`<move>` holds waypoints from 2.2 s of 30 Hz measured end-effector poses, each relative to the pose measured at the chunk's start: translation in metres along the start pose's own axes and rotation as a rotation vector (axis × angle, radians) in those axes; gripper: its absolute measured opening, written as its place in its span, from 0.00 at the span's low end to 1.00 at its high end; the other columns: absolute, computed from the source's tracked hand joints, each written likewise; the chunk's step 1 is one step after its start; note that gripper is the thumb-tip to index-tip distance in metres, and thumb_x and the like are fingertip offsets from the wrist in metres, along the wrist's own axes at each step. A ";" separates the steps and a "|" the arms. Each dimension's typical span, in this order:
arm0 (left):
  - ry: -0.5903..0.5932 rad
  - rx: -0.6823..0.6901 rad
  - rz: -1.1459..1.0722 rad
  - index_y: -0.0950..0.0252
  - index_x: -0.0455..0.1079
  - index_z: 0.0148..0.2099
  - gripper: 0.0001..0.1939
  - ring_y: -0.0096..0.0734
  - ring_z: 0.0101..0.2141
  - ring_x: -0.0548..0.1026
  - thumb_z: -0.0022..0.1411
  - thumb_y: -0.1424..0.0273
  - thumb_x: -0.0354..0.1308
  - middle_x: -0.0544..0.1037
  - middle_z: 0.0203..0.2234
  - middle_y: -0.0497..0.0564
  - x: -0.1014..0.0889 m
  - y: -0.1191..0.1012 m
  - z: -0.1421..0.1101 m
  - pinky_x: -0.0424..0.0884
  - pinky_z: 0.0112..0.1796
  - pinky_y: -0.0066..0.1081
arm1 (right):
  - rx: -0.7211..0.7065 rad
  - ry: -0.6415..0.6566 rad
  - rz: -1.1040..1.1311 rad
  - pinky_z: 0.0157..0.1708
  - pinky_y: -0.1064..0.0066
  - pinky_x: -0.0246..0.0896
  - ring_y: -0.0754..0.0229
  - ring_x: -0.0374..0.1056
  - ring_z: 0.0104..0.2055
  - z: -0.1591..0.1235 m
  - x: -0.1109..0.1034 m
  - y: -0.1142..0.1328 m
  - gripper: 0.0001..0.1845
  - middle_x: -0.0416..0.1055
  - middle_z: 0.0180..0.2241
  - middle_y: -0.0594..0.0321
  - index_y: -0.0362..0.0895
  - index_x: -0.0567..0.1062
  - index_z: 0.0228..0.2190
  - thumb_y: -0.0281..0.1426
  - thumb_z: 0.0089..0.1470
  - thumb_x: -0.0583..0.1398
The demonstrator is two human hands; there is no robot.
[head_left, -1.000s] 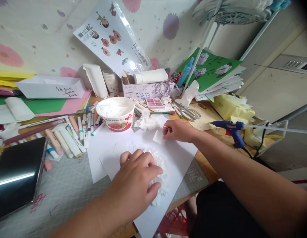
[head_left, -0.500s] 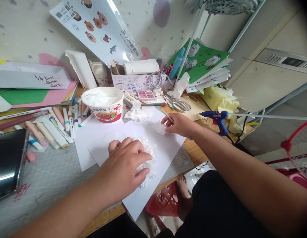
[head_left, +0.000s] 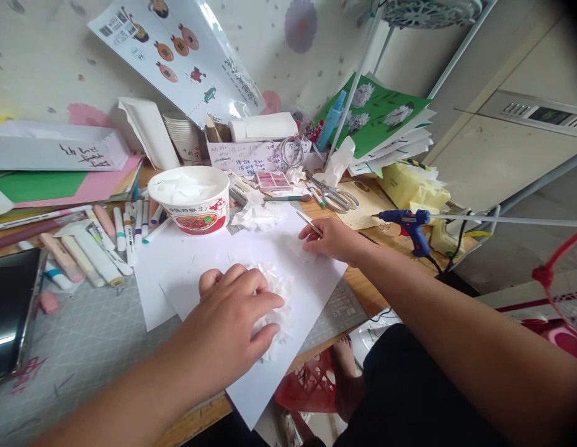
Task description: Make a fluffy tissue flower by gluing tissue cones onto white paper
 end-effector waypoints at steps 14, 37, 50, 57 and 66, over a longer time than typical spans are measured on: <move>0.014 -0.007 -0.004 0.54 0.75 0.42 0.09 0.37 0.41 0.66 0.60 0.71 0.58 0.72 0.36 0.47 -0.003 -0.001 0.000 0.51 0.40 0.41 | 0.071 -0.010 -0.226 0.25 0.71 0.50 0.62 0.61 0.25 -0.004 -0.013 0.003 0.07 0.67 0.20 0.65 0.44 0.72 0.18 0.25 0.39 0.65; 0.032 0.003 0.009 0.61 0.71 0.30 0.02 0.37 0.38 0.65 0.54 0.73 0.59 0.71 0.33 0.47 -0.004 -0.002 0.003 0.50 0.38 0.39 | 0.058 0.340 0.072 0.22 0.74 0.52 0.67 0.59 0.22 -0.078 0.030 0.039 0.05 0.66 0.18 0.70 0.43 0.71 0.24 0.29 0.46 0.63; 0.030 -0.002 0.017 0.54 0.77 0.41 0.14 0.39 0.39 0.67 0.54 0.72 0.56 0.72 0.34 0.48 -0.004 -0.002 0.003 0.52 0.38 0.42 | -0.514 -0.039 0.309 0.25 0.74 0.60 0.67 0.66 0.27 -0.106 0.006 0.043 0.18 0.72 0.26 0.66 0.47 0.80 0.32 0.43 0.64 0.55; 0.015 0.009 -0.002 0.55 0.76 0.35 0.07 0.39 0.38 0.66 0.55 0.69 0.57 0.70 0.33 0.47 -0.005 -0.001 0.006 0.53 0.37 0.40 | -0.711 0.022 0.187 0.27 0.77 0.64 0.67 0.69 0.27 -0.106 0.017 0.050 0.17 0.73 0.28 0.63 0.44 0.75 0.30 0.39 0.66 0.53; 0.021 0.010 -0.023 0.56 0.75 0.36 0.04 0.40 0.39 0.66 0.56 0.65 0.64 0.70 0.33 0.47 -0.002 0.001 0.005 0.53 0.40 0.42 | -0.742 0.037 -0.047 0.27 0.74 0.58 0.67 0.64 0.26 -0.095 0.031 0.042 0.19 0.68 0.24 0.64 0.41 0.72 0.28 0.39 0.66 0.53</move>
Point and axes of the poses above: each hand's wrist, its own z-axis towards the middle knuckle, its own x-axis out of the palm, y = z × x, the point moved 1 cm from there along z, towards the middle knuckle
